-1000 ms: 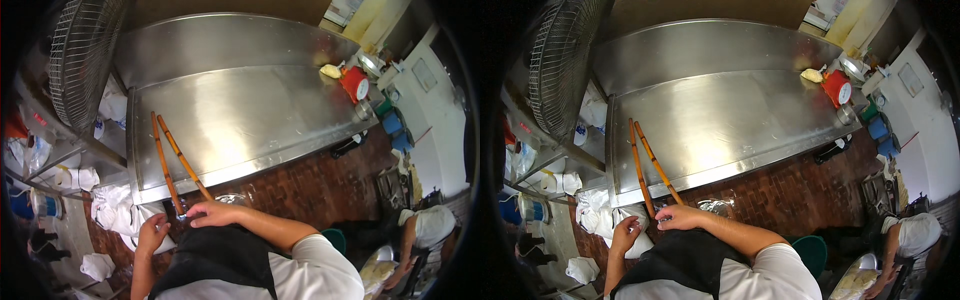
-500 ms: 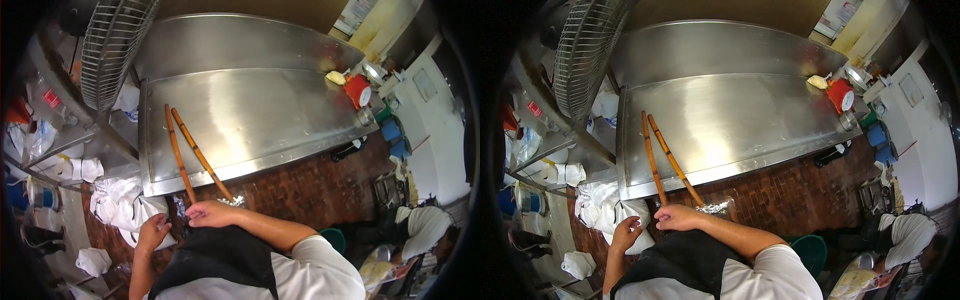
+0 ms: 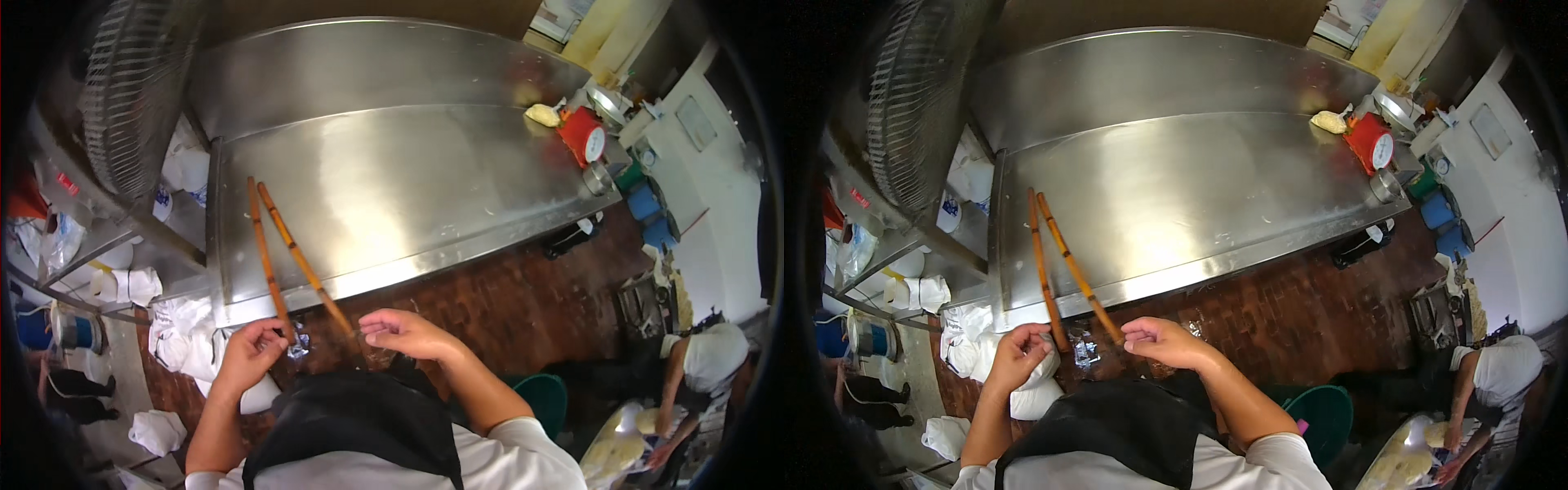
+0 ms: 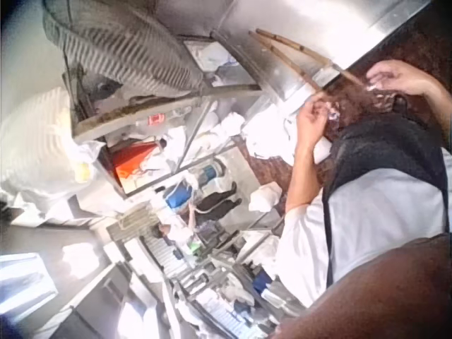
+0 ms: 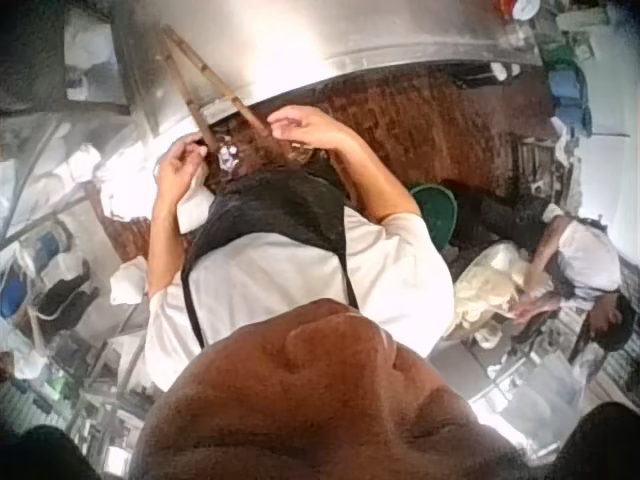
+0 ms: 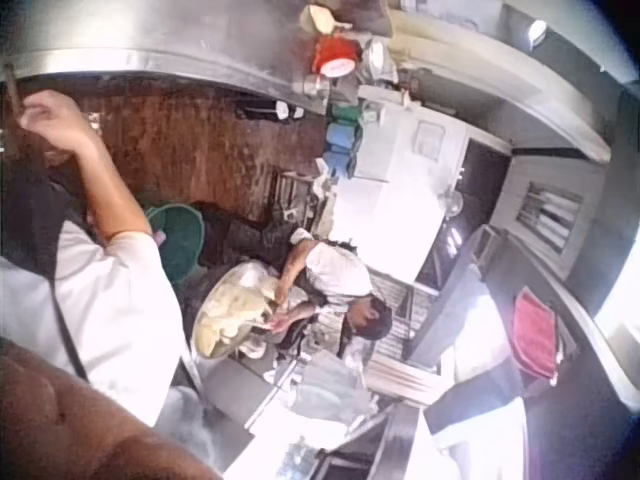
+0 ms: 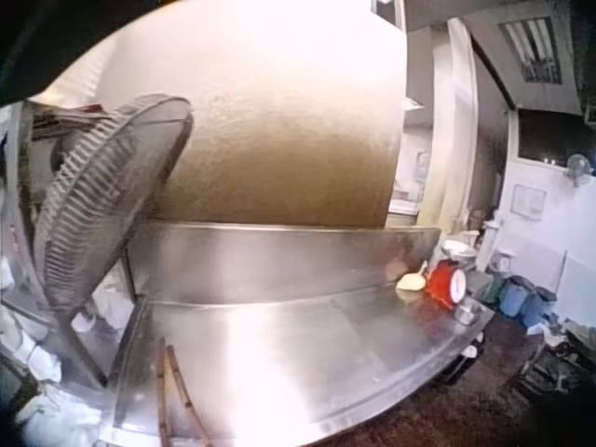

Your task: The person stirs and skims boiling liquid in a large vat using a mesh strainer and ladle, then carries a metal oil container to a counter. Afterward, the person scoops water from a bucket with a plastic cup and washes their hands and arms.

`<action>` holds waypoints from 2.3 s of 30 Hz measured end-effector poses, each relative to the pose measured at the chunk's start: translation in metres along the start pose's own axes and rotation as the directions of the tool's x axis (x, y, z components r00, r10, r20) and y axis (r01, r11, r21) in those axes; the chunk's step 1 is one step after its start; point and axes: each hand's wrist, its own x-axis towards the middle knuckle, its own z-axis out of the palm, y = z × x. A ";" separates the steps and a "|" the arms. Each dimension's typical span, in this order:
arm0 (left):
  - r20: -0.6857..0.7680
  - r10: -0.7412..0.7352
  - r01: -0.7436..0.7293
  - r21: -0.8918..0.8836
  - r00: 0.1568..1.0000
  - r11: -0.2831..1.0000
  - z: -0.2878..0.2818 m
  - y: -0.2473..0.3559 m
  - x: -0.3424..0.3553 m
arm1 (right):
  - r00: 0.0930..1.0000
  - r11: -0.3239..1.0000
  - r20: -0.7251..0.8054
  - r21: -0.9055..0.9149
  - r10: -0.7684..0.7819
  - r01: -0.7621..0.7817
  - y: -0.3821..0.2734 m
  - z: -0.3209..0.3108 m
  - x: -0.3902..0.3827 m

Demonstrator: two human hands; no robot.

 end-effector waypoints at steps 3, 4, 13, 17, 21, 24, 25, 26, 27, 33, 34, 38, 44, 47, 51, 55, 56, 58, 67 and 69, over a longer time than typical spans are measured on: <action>-0.138 -0.015 -0.008 -0.163 0.990 0.987 0.053 0.021 0.028 | 0.997 0.997 -0.076 0.076 -0.020 0.026 0.003 -0.057 -0.042; -0.130 -0.018 -0.003 -0.163 0.991 0.987 0.075 0.029 0.039 | 0.995 0.992 -0.100 0.120 -0.011 0.023 0.002 -0.080 -0.057; 0.119 -0.009 0.020 -0.097 0.993 0.995 0.227 0.082 0.155 | 0.696 0.940 -0.717 0.265 0.045 0.213 -0.002 -0.308 -0.185; 0.230 -0.002 -0.001 0.015 0.973 1.000 0.286 0.112 0.243 | 0.555 0.982 -0.830 0.148 0.057 0.120 0.024 -0.362 -0.194; 0.318 0.078 -0.108 0.079 0.945 0.991 0.358 0.139 0.342 | 0.609 0.984 -0.777 0.071 0.159 -0.166 0.046 -0.411 -0.211; 0.436 0.159 -0.250 0.159 0.886 0.955 0.426 0.189 0.407 | 0.547 0.948 -0.813 0.020 0.201 -0.318 0.046 -0.451 -0.251; 0.500 0.206 -0.335 0.181 0.841 0.925 0.449 0.209 0.426 | 0.513 0.963 -0.843 0.022 0.162 -0.268 0.056 -0.469 -0.267; 0.526 0.204 -0.344 0.184 0.826 0.921 0.473 0.227 0.444 | 0.464 0.976 -0.876 0.028 0.128 -0.215 0.068 -0.483 -0.285; 0.572 0.238 -0.399 0.175 0.785 0.900 0.497 0.242 0.460 | 0.380 0.983 -0.909 0.129 0.170 -0.131 0.073 -0.498 -0.300; 0.661 0.272 -0.452 0.114 0.699 0.885 0.650 0.307 0.527 | 0.172 0.976 -0.962 0.217 0.213 0.009 0.109 -0.596 -0.398; 0.653 0.284 -0.452 0.099 0.702 0.887 0.672 0.316 0.534 | 0.135 0.978 -0.969 0.210 0.206 0.013 0.112 -0.616 -0.411; 0.608 0.265 -0.376 0.059 0.748 0.925 0.754 0.339 0.557 | 0.086 0.978 -0.977 0.203 0.198 0.057 0.114 -0.718 -0.456; 0.532 0.122 -0.102 -0.066 0.838 0.993 0.821 0.357 0.595 | 0.190 0.990 -0.976 0.087 0.108 -0.114 0.100 -0.874 -0.458; 0.442 0.058 -0.025 -0.079 0.895 0.997 0.853 0.374 0.621 | 0.267 0.967 -0.960 0.011 0.082 -0.256 0.114 -0.948 -0.447; 0.309 -0.044 0.091 -0.138 0.950 0.986 0.886 0.374 0.671 | 0.347 0.799 -0.934 -0.140 0.090 -0.584 0.102 -1.005 -0.413; 0.145 -0.016 0.037 -0.146 0.989 0.989 0.928 0.344 0.716 | 0.449 0.628 -0.875 -0.248 0.182 -0.738 0.110 -1.044 -0.380; 0.150 -0.023 0.046 -0.152 0.988 0.987 0.935 0.340 0.720 | 0.447 0.621 -0.874 -0.245 0.191 -0.745 0.112 -1.053 -0.377; 0.151 -0.075 0.108 -0.226 0.986 0.968 0.945 0.334 0.726 | 0.530 0.622 -0.780 -0.241 0.332 -0.745 0.117 -1.065 -0.369; 0.182 -0.337 0.380 -0.318 0.924 0.869 0.959 0.395 0.722 | 0.665 0.684 -0.712 -0.371 0.225 -0.628 0.134 -1.092 -0.380; 0.206 -0.316 0.368 -0.314 0.926 0.875 0.962 0.408 0.721 | 0.700 0.725 -0.680 -0.367 0.218 -0.583 0.118 -1.098 -0.400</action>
